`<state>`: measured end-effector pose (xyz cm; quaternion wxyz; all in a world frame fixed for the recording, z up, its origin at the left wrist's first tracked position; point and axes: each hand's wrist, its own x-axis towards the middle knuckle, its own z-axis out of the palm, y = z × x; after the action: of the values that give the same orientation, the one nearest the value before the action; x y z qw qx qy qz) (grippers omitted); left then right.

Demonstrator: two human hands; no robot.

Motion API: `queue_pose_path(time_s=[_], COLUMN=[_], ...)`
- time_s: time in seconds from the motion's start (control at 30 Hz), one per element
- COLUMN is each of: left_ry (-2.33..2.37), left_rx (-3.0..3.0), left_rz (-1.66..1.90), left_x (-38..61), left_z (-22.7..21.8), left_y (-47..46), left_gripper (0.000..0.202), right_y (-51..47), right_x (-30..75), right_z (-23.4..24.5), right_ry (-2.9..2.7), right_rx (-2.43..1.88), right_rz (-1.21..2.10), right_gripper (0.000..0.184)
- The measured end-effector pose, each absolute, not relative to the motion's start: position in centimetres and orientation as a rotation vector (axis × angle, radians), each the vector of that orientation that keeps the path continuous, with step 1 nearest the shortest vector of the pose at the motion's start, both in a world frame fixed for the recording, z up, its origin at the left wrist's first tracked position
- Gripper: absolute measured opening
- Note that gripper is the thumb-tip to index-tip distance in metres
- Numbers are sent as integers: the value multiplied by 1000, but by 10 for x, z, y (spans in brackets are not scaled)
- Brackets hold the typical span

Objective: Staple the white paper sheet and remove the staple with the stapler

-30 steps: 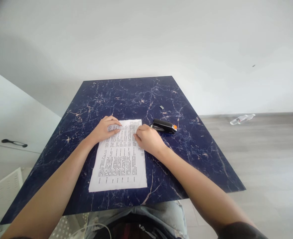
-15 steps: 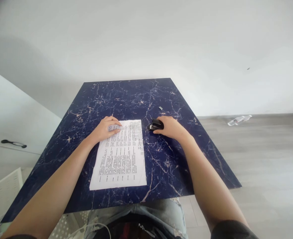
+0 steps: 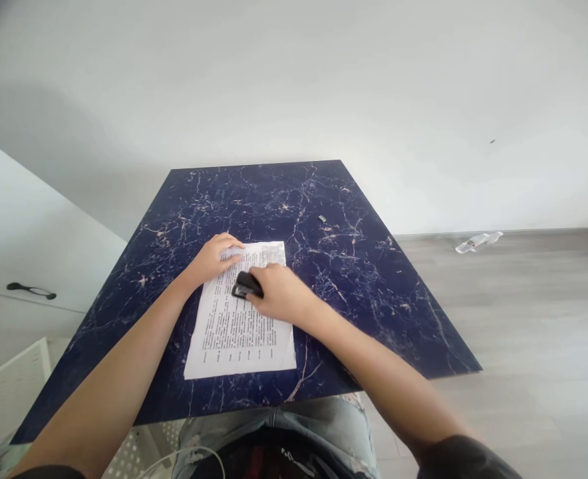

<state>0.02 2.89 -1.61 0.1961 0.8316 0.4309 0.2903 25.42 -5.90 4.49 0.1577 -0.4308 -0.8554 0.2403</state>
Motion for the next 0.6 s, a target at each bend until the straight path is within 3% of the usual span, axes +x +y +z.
queue_pose_path(time_s=[0.13,0.27,0.47,0.6], left_ry=[1258,1174,1002,962], left_rx=[1983,1312,929,855], left_rz=[1207,1588,1641,1652], left_x=[-5,-15,-18,-17], left_z=[-19,-24,-22,-20], left_y=[36,46,50,51], left_gripper=[15,15,15,12], right_y=[-70,-73,-79,-78], right_x=[226,241,330,391], right_z=[36,35,31,27], right_ry=[-2582,-2591,-2408,-2272], right_rx=[-1045,-1155,-1377,-1602], right_rz=[687,742,845,747], right_gripper=[11,21,48,48])
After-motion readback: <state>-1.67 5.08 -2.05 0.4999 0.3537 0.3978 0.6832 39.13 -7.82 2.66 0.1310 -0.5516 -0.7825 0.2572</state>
